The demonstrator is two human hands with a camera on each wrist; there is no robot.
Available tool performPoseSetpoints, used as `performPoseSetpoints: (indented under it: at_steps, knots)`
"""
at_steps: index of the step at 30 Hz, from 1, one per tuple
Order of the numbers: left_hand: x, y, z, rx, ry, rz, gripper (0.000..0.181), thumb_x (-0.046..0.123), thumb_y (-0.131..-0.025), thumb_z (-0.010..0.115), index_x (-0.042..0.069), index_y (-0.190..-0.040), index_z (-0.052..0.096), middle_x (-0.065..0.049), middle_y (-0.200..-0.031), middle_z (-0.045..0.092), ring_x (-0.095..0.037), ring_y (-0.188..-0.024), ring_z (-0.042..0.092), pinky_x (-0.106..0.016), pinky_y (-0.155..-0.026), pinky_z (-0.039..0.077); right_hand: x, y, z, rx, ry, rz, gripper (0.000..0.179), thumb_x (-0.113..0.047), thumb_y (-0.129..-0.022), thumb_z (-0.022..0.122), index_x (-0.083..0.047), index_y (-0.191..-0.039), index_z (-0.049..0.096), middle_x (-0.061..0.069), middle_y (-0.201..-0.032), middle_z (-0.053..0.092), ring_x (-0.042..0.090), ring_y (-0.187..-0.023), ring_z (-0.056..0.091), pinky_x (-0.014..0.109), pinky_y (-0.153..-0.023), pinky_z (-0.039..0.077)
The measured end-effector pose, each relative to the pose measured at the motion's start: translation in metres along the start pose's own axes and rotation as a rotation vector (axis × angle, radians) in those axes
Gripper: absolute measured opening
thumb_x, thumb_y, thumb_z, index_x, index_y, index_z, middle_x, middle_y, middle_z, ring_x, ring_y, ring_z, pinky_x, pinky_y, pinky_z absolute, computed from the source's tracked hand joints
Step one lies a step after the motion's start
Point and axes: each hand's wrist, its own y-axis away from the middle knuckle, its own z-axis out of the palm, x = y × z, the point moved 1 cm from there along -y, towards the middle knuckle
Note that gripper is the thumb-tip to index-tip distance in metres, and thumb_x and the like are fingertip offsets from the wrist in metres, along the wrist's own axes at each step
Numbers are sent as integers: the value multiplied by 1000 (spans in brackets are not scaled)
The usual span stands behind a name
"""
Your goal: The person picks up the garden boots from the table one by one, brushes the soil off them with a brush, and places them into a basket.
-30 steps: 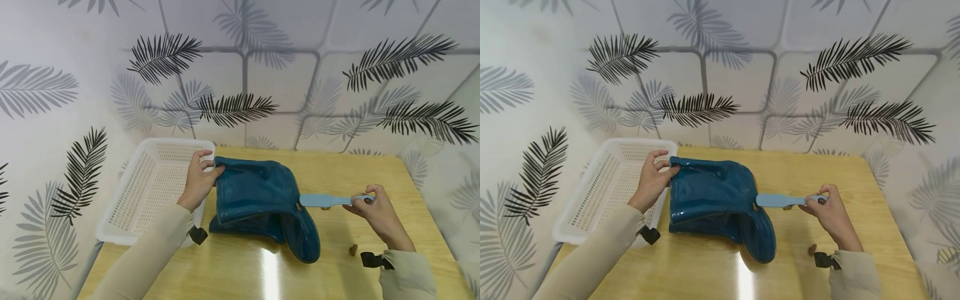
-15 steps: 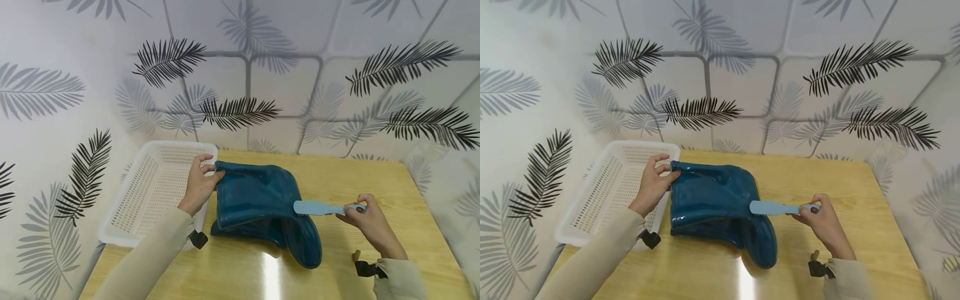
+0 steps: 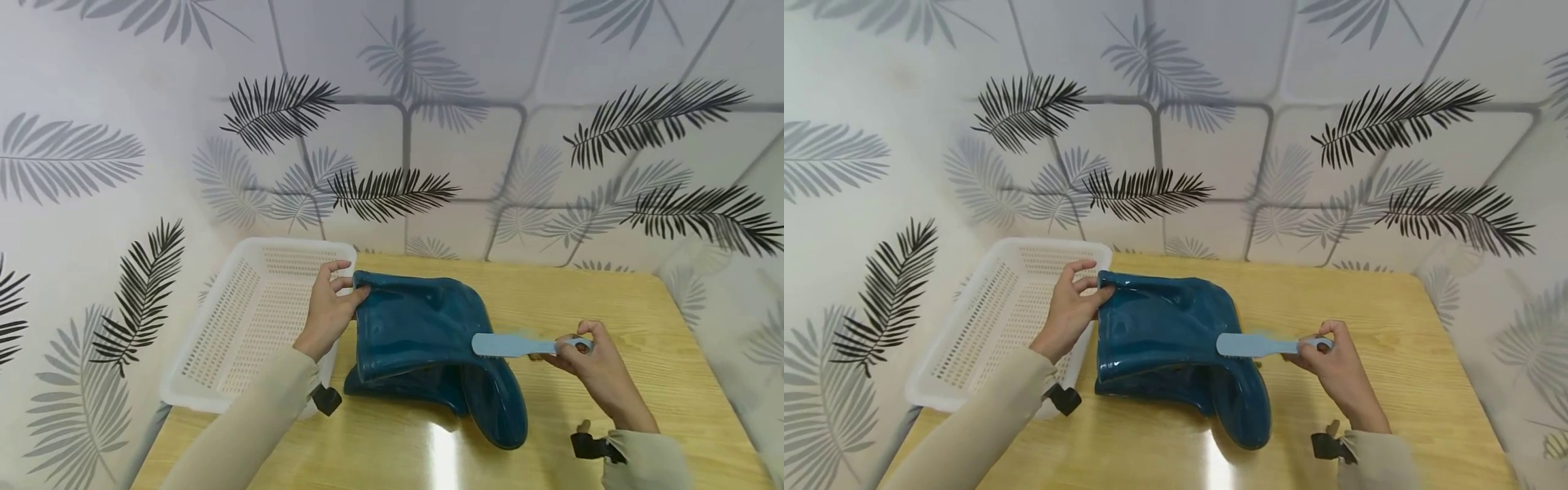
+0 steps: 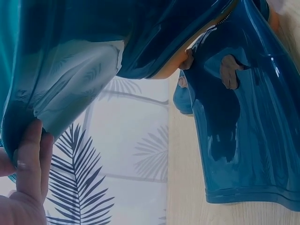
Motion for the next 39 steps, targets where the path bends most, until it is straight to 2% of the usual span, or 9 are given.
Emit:
performPoseSetpoints:
  at_steps: [3,6,9,13,17,21,25,32,39]
  knots:
    - [-2,0,-2,9,-6,4,50,2,-96,65,11,-139,41,-19,-113,65,-21,-82,72,-29,-64,58,4,2,-3,3,35,27,31,0,-102,47,-7,-102,17,14,-99,51,13,-88,67,28,-87,56]
    - [-3,0,-5,19,-10,2,51,2,-96,65,11,-139,41,-18,-114,65,-22,-86,72,-29,-66,58,7,4,-13,20,1,27,31,2,-102,47,-7,-103,17,13,-95,54,14,-86,69,29,-85,56]
    - [0,0,-7,15,-4,7,51,1,-96,64,11,-140,40,-18,-114,65,-21,-83,72,-29,-64,58,5,5,-19,31,-43,-1,32,4,-101,47,-7,-102,17,13,-93,51,14,-84,67,29,-85,56]
    - [7,-3,-3,-28,16,45,50,1,-97,63,11,-140,39,-16,-111,63,-15,-68,69,-27,-57,55,0,3,-15,36,-63,-42,31,4,-102,48,-6,-102,19,16,-97,47,14,-84,67,29,-85,56]
    - [17,-2,6,-93,44,102,50,-1,-98,61,11,-142,39,-14,-110,62,-14,-60,65,-26,-52,53,2,4,-9,18,-50,-25,30,2,-102,48,-6,-103,19,18,-100,46,13,-89,68,30,-86,56]
    - [26,0,15,-131,100,138,50,-3,-98,60,8,-142,40,-15,-110,63,-15,-64,69,-29,-55,57,9,7,-11,32,-27,-5,28,3,-102,47,-5,-103,20,18,-101,48,12,-88,69,28,-84,56]
    - [38,2,24,-144,172,171,48,-4,-96,61,6,-139,42,-13,-107,65,-13,-67,71,-31,-58,59,12,11,-15,55,-19,-26,26,2,-103,47,-4,-104,21,16,-100,49,14,-83,70,27,-83,57]
    - [58,8,40,-187,305,208,46,-8,-95,60,4,-136,43,-5,-100,64,-11,-64,69,-28,-54,57,14,14,-18,48,-65,-51,26,3,-103,45,-4,-102,20,10,-97,55,14,-87,72,27,-82,57]
    - [75,20,44,-187,400,229,44,-13,-95,56,5,-133,43,-5,-98,61,-12,-64,69,-29,-54,58,16,16,-19,49,-80,-52,27,2,-103,46,-5,-101,20,10,-99,54,16,-87,72,28,-84,56]
